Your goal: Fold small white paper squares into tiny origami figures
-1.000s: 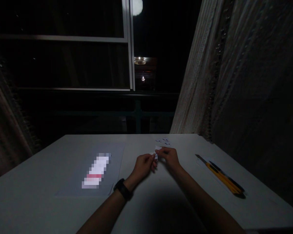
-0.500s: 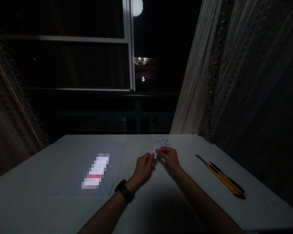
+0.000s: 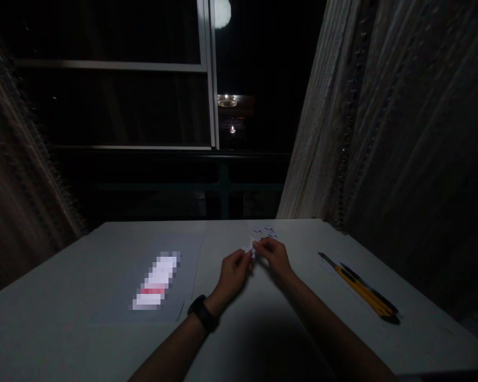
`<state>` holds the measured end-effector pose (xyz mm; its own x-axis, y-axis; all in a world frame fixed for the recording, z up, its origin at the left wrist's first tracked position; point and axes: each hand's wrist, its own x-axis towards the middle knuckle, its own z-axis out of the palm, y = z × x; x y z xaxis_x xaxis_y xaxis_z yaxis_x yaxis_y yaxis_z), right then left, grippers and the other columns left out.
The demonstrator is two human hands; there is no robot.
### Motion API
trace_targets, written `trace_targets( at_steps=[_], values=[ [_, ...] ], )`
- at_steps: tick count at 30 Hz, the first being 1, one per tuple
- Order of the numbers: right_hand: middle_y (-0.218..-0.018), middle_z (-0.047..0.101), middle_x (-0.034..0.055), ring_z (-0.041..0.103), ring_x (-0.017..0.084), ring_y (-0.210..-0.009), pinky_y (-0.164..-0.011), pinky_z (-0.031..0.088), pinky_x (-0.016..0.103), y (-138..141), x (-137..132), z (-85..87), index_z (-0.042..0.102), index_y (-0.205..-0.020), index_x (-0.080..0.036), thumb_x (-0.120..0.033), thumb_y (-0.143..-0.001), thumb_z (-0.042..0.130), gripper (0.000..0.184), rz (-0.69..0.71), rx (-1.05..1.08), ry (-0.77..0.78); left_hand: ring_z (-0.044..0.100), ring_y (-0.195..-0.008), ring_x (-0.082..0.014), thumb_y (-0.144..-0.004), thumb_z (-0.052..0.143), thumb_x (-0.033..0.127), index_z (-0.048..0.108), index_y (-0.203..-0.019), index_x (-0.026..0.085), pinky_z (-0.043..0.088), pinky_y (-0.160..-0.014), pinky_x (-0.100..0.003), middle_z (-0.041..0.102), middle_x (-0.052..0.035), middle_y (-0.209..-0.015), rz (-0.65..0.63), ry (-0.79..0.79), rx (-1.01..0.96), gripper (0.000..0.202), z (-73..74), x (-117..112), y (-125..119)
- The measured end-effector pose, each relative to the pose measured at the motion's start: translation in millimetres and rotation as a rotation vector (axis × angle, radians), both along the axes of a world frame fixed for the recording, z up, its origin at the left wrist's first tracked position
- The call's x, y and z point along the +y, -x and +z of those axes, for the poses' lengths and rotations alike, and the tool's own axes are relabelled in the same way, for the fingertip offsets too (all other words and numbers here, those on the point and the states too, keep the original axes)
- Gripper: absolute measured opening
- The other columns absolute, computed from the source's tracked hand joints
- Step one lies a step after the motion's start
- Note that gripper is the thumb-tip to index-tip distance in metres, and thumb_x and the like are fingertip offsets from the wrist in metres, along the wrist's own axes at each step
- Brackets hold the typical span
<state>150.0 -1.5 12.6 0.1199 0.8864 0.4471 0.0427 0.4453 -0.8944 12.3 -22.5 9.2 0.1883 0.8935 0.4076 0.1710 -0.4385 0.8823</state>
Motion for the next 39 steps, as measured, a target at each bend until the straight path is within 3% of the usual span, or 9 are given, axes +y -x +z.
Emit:
trace_targets(
  at_steps=[7, 13, 18, 23, 28, 34, 39],
  values=[
    [-0.075, 0.063, 0.0034, 0.056, 0.02, -0.076, -0.074, 0.039, 0.033, -5.8, 7.6, -2.3, 0.06, -0.048, -0.018, -0.036, -0.052, 0.073, 0.022, 0.022, 0.108, 0.022, 0.046, -0.056, -0.0103, -0.081, 0.044, 0.044, 0.054, -0.06, 0.015, 0.034, -0.054, -0.02, 0.05, 0.0017, -0.055, -0.024, -0.013, -0.001, 0.038, -1.1, -2.0, -2.4],
    [-0.056, 0.057, -0.0009, 0.052, 0.016, -0.061, -0.064, 0.038, 0.03, 0.9, 2.2, 0.5, 0.059, -0.047, -0.018, -0.035, -0.053, 0.072, 0.023, -0.021, 0.151, 0.063, 0.046, -0.055, -0.0104, -0.08, 0.045, 0.044, 0.055, -0.059, 0.014, 0.034, -0.054, -0.021, 0.051, 0.0015, -0.055, 0.026, -0.032, -0.012, 0.038, -1.8, -2.9, -2.5],
    [-0.057, 0.055, -0.0016, 0.051, 0.016, -0.062, -0.066, 0.038, 0.029, 0.4, -3.5, 5.3, 0.059, -0.05, -0.018, -0.032, -0.056, 0.071, 0.02, -0.078, 0.034, -0.003, 0.046, -0.052, -0.0095, -0.072, 0.057, 0.045, 0.058, -0.06, 0.013, 0.035, -0.051, -0.02, 0.052, 0.0012, -0.052, 0.061, 0.076, -0.071, 0.034, -3.3, 1.8, 0.2],
    [-0.069, 0.06, 0.0019, 0.055, 0.019, -0.073, -0.073, 0.04, 0.031, -3.6, -2.2, 3.2, 0.06, -0.052, -0.018, -0.032, -0.059, 0.07, 0.018, -0.084, -0.158, -0.081, 0.051, -0.051, -0.0099, -0.05, 0.076, 0.036, 0.061, -0.082, 0.013, 0.038, -0.049, -0.02, 0.059, -0.0003, -0.061, 0.038, 0.224, -0.255, 0.042, -3.9, 12.9, 2.5],
    [-0.073, 0.061, 0.0027, 0.057, 0.019, -0.077, -0.075, 0.04, 0.031, -5.0, 0.2, -1.0, 0.062, -0.054, -0.02, -0.029, -0.061, 0.07, 0.014, -0.054, -0.31, -0.114, 0.053, -0.047, -0.0118, -0.042, 0.08, 0.029, 0.063, -0.07, 0.007, 0.04, -0.047, -0.023, 0.063, -0.0061, -0.056, -0.044, 0.371, -0.318, 0.039, -0.8, 17.6, 4.5],
    [-0.071, 0.061, 0.0022, 0.057, 0.019, -0.073, -0.071, 0.041, 0.03, -5.8, 2.9, -3.9, 0.062, -0.06, -0.019, -0.03, -0.065, 0.067, 0.014, -0.047, -0.353, -0.074, 0.057, -0.048, -0.0138, -0.043, 0.081, 0.024, 0.062, -0.088, 0.007, 0.043, -0.049, -0.024, 0.065, -0.0064, -0.055, -0.025, 0.413, -0.39, 0.051, 2.3, 14.7, 4.9],
    [-0.073, 0.06, 0.0028, 0.057, 0.019, -0.075, -0.074, 0.041, 0.032, -6.4, 3.1, -3.9, 0.059, -0.057, -0.018, -0.028, -0.064, 0.068, 0.015, -0.056, -0.317, -0.106, 0.056, -0.045, -0.0128, -0.044, 0.081, 0.024, 0.062, -0.088, 0.007, 0.041, -0.047, -0.022, 0.064, -0.0059, -0.053, -0.015, 0.408, -0.379, 0.05, 2.8, 12.3, 2.3]
  ],
)
